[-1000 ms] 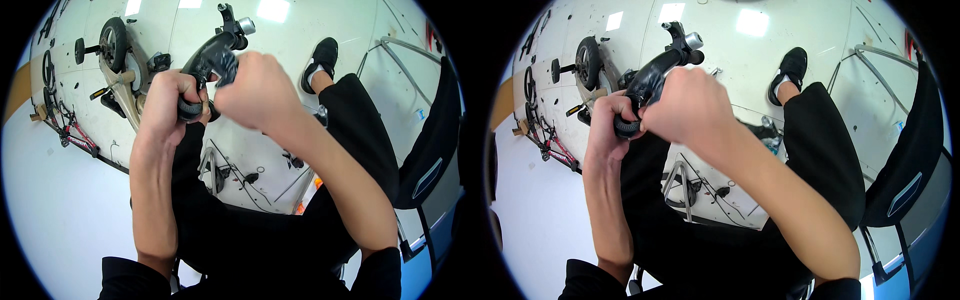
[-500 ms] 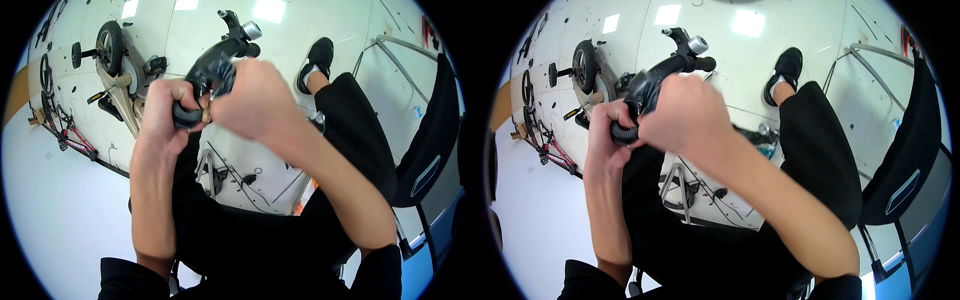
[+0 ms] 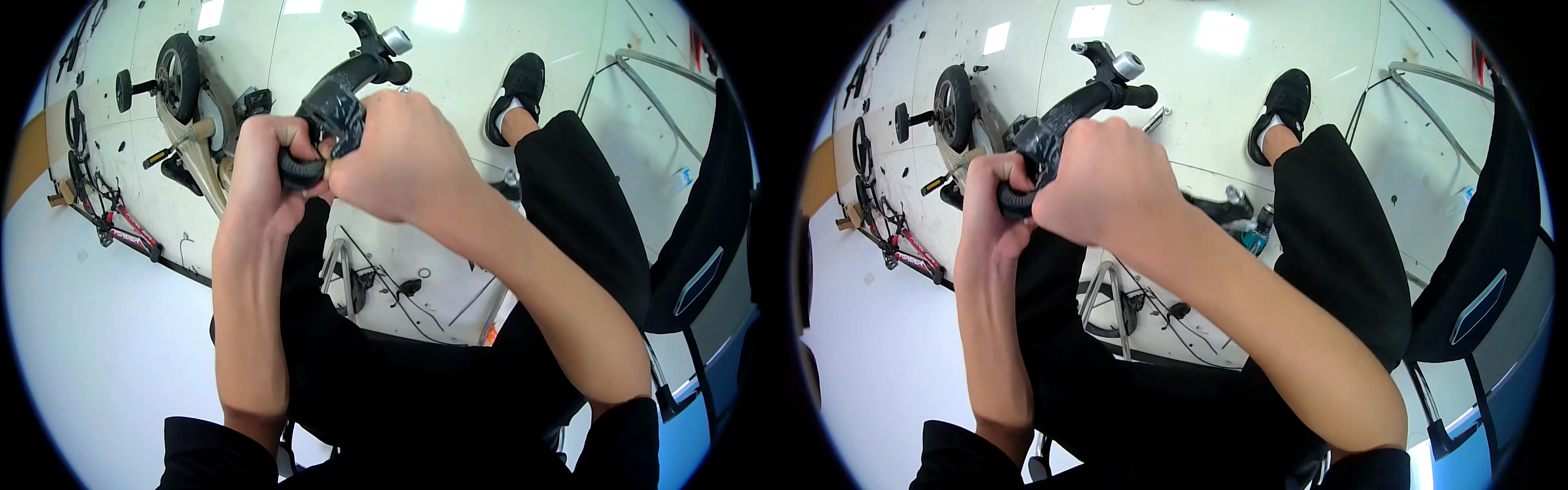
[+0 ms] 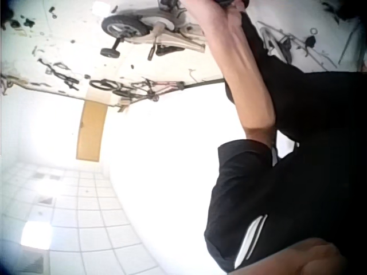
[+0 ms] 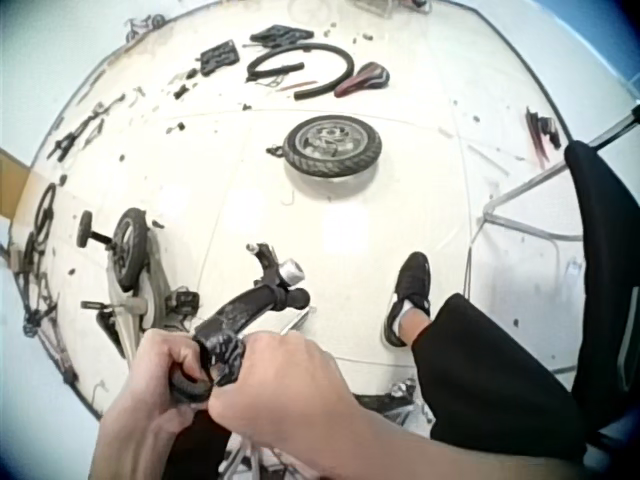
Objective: The person sits on a chair and manipulates a small white cylindrical object, then picks up a black scooter handlebar assembly. They insert the white object into the handlebar and repeatedly twist and pull the assembly to test the fit.
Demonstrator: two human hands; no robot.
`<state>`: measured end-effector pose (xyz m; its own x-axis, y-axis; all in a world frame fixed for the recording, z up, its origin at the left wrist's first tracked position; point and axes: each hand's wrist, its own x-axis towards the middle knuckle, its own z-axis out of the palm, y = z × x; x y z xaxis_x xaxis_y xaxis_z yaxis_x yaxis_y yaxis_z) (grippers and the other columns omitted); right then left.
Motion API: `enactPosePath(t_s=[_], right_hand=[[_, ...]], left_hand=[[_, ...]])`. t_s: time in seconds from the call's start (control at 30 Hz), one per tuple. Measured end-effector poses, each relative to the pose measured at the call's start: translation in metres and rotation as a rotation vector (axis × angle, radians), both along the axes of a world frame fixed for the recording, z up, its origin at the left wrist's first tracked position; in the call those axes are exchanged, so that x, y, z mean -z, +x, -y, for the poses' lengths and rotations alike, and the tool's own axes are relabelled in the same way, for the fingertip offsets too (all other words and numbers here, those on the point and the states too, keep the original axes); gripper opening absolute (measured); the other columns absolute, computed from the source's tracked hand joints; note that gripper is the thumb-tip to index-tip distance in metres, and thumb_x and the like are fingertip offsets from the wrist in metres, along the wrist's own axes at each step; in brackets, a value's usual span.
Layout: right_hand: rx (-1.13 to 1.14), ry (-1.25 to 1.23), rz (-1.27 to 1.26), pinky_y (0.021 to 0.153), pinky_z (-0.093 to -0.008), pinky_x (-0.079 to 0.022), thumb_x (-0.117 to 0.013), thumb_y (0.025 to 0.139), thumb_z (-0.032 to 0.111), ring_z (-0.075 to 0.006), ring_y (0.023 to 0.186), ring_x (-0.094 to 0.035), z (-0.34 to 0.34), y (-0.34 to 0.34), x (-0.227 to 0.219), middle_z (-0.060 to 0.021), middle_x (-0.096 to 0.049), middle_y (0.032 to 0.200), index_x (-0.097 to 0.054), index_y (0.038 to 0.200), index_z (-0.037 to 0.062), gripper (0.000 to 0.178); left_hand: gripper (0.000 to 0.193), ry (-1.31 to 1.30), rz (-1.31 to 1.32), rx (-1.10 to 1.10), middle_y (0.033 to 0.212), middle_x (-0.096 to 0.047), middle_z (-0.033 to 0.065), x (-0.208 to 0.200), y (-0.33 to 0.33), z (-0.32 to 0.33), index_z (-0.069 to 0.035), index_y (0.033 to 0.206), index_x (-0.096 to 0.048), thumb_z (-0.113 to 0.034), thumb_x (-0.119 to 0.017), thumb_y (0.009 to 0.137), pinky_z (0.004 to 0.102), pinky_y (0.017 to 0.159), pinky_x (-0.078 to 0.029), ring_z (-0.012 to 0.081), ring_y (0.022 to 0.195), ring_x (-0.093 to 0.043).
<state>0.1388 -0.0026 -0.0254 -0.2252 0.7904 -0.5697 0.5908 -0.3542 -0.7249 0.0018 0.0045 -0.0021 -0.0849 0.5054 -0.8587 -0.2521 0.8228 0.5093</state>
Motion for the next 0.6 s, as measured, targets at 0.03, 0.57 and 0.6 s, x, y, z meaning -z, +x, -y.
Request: enactPosePath(t_s=[0.03,0.57,0.6], right_hand=[[0.017,0.005,0.004,0.059,-0.0382,-0.055,-0.065,0.057,0.013,-0.0336,0.059,-0.067,-0.005,0.000,0.002,-0.0200,-0.061,0.056,-0.061,0.055,-0.0035,0.017],[0.056,-0.117,0.261,0.076,-0.0404,-0.055,-0.060,0.065,0.016,-0.0379,0.081,-0.069,-0.026,0.020,0.041,-0.0242,-0.068,0.080,-0.069,0.078,-0.0050,0.026],[0.135,-0.075,0.265,0.076,-0.0426,-0.054,-0.058,0.065,0.016,-0.0406,0.081,-0.067,-0.023,0.025,0.054,-0.0265,-0.067,0.079,-0.067,0.078,-0.0063,0.027]], left_hand=[[0.016,0.011,0.002,0.083,0.060,-0.046,0.0099,0.006,-0.004,-0.005,0.005,0.068,-0.054,-0.005,-0.046,0.057,0.0292,0.041,-0.030,0.0185,0.043,-0.036],[0.032,0.129,-0.078,0.172,0.060,-0.049,0.0058,0.003,-0.004,-0.003,0.010,0.098,-0.060,-0.009,-0.053,0.073,0.0280,0.046,-0.037,0.0165,0.049,-0.050],[0.032,0.160,-0.059,0.194,0.060,-0.050,0.0051,0.000,-0.007,-0.003,0.010,0.098,-0.060,-0.013,-0.055,0.076,0.0276,0.046,-0.037,0.0156,0.049,-0.051]])
